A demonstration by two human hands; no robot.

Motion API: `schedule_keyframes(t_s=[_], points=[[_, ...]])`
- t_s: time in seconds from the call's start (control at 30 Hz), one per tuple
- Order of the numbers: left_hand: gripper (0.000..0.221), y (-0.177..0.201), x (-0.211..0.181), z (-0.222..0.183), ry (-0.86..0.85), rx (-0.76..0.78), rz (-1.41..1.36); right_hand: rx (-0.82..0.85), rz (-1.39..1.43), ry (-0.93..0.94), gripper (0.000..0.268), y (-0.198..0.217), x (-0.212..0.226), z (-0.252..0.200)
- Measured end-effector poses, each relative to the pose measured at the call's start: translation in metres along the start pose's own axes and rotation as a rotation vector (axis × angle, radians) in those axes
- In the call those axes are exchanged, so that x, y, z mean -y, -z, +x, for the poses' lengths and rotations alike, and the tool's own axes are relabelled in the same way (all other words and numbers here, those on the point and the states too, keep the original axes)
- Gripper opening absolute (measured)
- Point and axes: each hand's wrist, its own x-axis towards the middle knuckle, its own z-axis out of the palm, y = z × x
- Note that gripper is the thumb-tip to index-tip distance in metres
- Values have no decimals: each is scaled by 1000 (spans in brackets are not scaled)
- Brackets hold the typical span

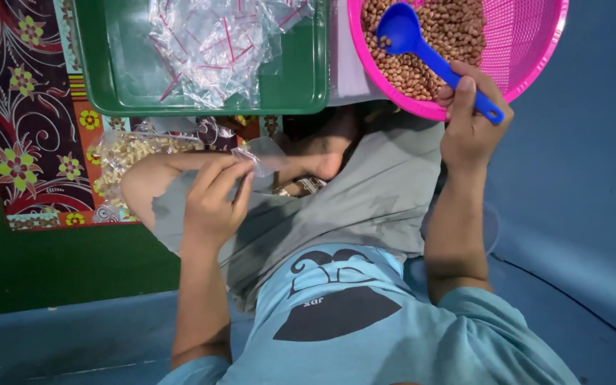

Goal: Packaging peanuts into small plastic bags using a spoon and sealing them manually.

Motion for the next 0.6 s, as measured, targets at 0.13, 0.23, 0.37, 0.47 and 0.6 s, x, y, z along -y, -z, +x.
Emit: schedule_keyframes(t_s=[0.13,0.23,0.37,0.47,0.6], points=[[18,-6,-1,3,-7,-3,1,2,38,-18,24,4,-2,0],[18,-8,-3,4,-10,1,5,-13,72,-22,24,7,-6,-1],[19,-9,4,1,4,7,-4,-46,132,-48,26,9,-8,-2],[19,-9,7,2,6,-116,-13,-71,164,-81,35,10,-2,-2],[18,-4,7,23,-56,-259,20,-133,355,-98,33,6,12,-4]])
